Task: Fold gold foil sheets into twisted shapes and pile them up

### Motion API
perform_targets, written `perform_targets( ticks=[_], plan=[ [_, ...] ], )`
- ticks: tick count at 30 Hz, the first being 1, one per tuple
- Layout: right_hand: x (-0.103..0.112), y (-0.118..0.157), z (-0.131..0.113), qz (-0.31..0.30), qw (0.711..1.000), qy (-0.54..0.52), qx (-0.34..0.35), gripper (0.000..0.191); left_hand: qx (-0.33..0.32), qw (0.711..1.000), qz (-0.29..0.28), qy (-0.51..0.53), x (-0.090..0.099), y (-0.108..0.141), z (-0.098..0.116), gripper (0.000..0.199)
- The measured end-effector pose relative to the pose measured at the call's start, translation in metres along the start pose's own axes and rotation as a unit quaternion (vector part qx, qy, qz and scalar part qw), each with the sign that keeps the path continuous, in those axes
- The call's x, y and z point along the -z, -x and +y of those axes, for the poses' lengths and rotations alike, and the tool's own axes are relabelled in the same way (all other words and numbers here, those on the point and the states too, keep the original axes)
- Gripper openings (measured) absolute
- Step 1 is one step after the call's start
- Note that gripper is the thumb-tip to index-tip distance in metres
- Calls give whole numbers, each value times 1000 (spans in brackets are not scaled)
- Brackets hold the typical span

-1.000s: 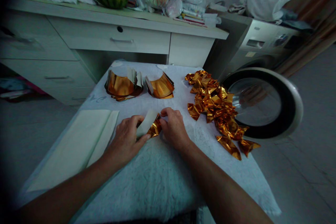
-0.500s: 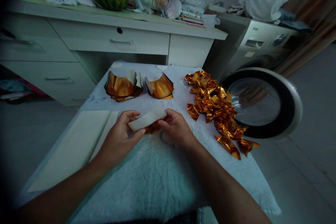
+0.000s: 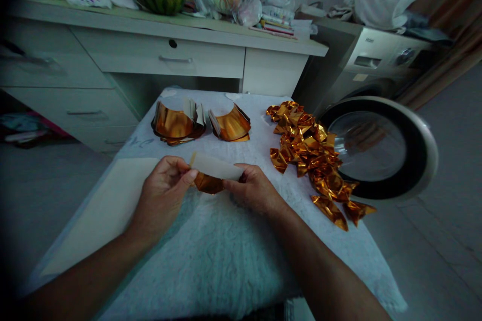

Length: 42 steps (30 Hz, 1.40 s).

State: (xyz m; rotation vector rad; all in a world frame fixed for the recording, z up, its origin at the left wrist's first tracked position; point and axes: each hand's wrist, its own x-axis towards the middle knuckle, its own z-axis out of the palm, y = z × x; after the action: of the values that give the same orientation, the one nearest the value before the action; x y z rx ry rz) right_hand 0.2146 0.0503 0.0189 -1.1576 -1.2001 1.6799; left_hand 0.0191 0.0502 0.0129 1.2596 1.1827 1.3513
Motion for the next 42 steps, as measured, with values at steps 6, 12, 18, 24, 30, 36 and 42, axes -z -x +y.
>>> perform_targets(
  ticks=[6, 12, 18, 24, 30, 36, 42],
  plan=[
    [-4, 0, 1, 10, 1000, -23, -6, 38, -36, 994, -35, -100, 2, 2, -2, 12],
    [-10, -1, 0, 42, 999, -22, 11, 37, -24, 995, -74, -64, -3, 9, -1, 30],
    [-11, -3, 5, 39, 998, -2, 59, 34, -40, 999, -27, -9, -3, 12, -1, 26],
    [-11, -2, 5, 36, 998, -2, 48, 32, -78, 989, -62, -105, 0, 8, 0, 13],
    [-14, -2, 5, 25, 999, -11, 41, 34, -67, 988, -81, -113, -2, 6, -3, 33],
    [-10, 0, 5, 16, 991, 74, 107, 40, 18, 995, -86, -56, 0, 4, -1, 33],
    [-1, 10, 1, 45, 874, 391, 285, 81, 72, 993, -74, 52, -2, 1, 3, 32]
  ],
)
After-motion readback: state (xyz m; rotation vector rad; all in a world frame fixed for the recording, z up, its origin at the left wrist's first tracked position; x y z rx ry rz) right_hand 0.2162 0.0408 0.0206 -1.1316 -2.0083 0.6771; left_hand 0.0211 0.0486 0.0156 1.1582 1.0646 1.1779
